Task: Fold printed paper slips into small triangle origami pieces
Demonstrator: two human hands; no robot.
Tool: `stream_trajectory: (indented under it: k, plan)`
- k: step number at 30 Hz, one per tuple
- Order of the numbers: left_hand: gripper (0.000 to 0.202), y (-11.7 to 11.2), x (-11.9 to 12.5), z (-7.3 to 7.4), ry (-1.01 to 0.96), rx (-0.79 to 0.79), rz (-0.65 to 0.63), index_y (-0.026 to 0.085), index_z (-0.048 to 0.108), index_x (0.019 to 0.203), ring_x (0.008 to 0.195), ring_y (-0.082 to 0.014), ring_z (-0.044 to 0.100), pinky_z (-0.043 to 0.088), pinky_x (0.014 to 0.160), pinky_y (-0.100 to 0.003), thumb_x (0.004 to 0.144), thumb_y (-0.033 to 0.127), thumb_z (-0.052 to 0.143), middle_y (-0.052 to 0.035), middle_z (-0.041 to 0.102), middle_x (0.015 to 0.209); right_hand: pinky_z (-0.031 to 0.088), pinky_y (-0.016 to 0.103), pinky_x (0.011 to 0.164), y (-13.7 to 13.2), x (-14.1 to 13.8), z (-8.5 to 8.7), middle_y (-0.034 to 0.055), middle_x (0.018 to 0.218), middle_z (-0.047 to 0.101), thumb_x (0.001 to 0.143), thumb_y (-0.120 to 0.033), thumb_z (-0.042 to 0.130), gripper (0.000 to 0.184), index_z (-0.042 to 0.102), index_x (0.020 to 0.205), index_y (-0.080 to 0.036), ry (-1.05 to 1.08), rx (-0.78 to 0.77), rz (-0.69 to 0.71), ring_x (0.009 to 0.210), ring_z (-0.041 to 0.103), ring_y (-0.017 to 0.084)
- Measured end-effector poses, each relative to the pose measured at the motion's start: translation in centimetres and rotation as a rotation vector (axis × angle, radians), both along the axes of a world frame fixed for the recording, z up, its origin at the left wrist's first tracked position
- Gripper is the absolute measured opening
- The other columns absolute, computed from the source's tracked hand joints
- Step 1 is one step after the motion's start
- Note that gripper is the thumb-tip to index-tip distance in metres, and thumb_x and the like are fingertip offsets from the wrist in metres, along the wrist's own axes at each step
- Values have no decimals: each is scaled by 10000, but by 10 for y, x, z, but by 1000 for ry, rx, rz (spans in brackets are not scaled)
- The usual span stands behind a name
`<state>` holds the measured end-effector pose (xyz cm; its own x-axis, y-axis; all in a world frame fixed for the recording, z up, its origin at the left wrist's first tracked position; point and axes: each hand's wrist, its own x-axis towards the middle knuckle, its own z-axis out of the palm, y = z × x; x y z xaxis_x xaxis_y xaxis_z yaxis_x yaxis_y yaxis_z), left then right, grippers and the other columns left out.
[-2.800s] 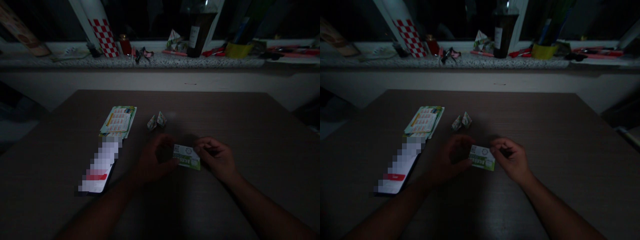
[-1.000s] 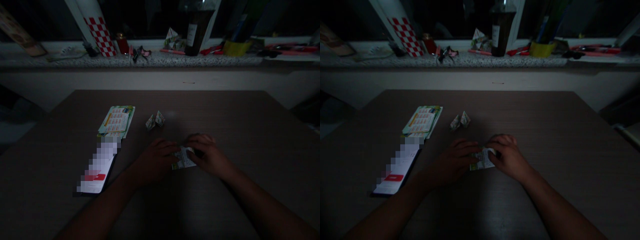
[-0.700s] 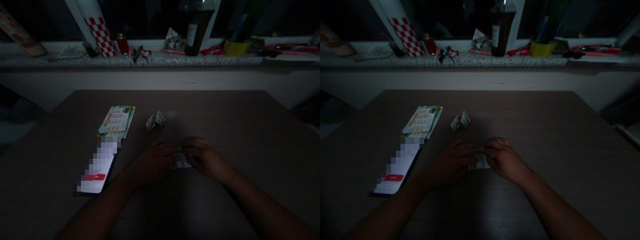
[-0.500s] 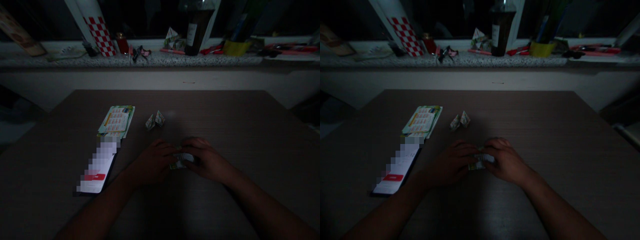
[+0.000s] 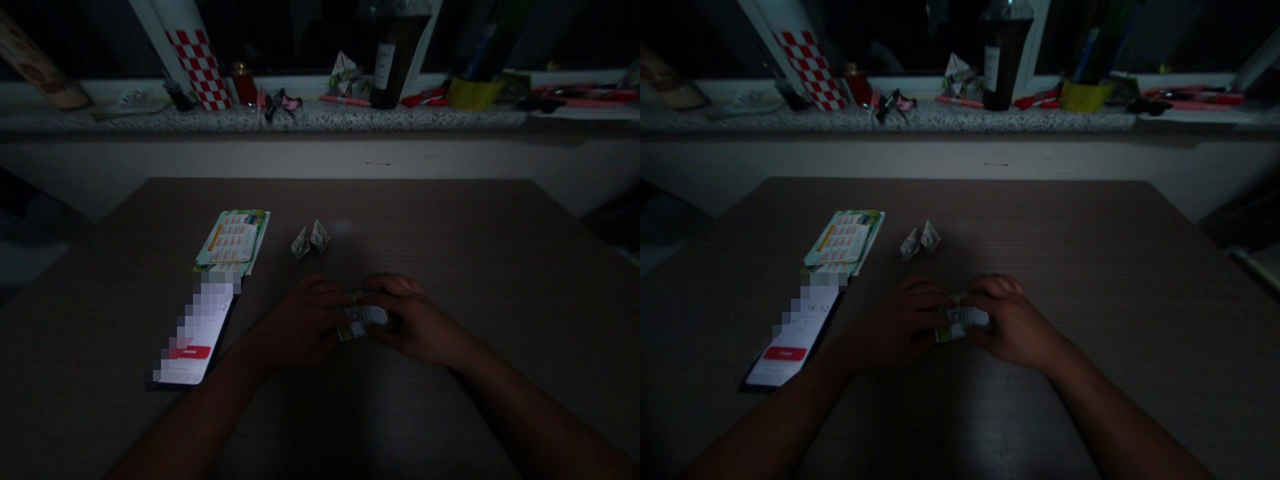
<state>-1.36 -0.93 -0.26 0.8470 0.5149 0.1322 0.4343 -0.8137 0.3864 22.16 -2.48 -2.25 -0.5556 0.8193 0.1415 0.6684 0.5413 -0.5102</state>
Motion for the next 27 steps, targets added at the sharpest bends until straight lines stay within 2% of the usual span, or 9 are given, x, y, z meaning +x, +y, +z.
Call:
stream_trajectory:
  k: [6,13,19,27]
  plan:
    - [231,0,1,3,27,-9,10,248,669,1019,1102,-201,542,286,1025,-411,822,173,575,-32,655,1142,363,458,989,-2,-1,-3,64,1198,578,745,-220,680,412,635,1148,-289,-1,-4,-52,1149,503,273]
    - [242,0,1,4,35,-13,11,238,669,1000,1072,-201,547,280,1019,-407,790,143,593,-28,653,1128,324,481,1014,-6,-4,-5,64,1234,571,731,-206,674,449,617,1169,-290,-7,3,-103,1153,509,267]
    - [189,0,2,0,-5,-8,22,218,641,1018,1025,-192,561,301,994,-396,864,184,537,-42,667,1072,327,472,1000,-8,-8,-8,57,1198,592,685,-207,699,460,629,1132,-292,17,13,-149,1135,529,264]
    - [156,3,7,-3,13,-22,102,178,619,936,926,-176,551,342,935,-372,914,217,470,-41,643,946,303,499,996,-10,-12,-10,64,1225,582,638,-193,695,494,622,1116,-295,6,17,-186,1149,525,281]
